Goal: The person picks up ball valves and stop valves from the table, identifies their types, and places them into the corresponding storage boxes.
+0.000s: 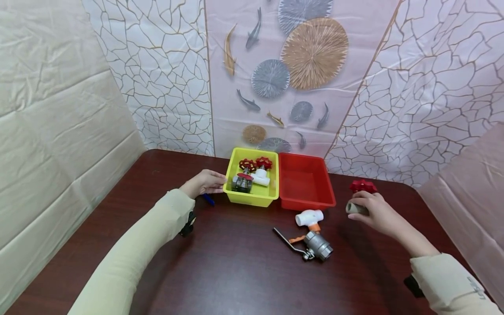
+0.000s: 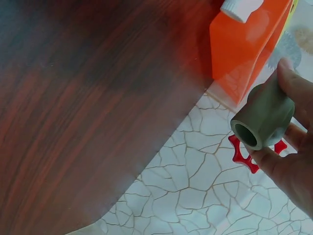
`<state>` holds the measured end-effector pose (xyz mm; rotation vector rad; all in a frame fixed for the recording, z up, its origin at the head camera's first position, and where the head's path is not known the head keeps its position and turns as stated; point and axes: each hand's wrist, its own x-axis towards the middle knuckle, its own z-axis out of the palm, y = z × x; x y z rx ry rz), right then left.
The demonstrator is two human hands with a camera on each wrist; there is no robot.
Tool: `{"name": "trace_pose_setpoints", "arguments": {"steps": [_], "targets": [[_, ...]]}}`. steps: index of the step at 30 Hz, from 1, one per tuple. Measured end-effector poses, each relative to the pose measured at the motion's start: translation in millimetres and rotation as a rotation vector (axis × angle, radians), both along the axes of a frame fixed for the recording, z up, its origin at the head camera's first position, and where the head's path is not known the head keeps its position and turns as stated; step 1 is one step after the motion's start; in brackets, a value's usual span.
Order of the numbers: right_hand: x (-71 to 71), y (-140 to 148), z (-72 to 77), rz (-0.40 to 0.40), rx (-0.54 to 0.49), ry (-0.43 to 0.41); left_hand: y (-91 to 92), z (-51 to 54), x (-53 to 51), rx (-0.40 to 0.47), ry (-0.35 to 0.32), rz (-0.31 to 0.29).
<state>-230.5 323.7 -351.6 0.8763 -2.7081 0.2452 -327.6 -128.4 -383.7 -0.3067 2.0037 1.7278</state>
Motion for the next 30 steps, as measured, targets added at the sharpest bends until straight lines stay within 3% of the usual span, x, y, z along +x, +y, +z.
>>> {"name": "trace_pose_setpoints", "arguments": {"steps": [7,23,30], "targets": [[-1.8,-14,12.1,-0.047,-0.017,-0.061,1.0,-1.0,-0.5,0.002,-0.007,0.008],[-26.7,-51,18.7,0.046,-0.017,-0.071,0.4,-2.5,-0.4,-0.007,0.005,0.005],[-38.0,-70,25.1,0.041,0.015,-0.101,0.6,0.0,-0.5,-0.004,0.000,0.009]]}}
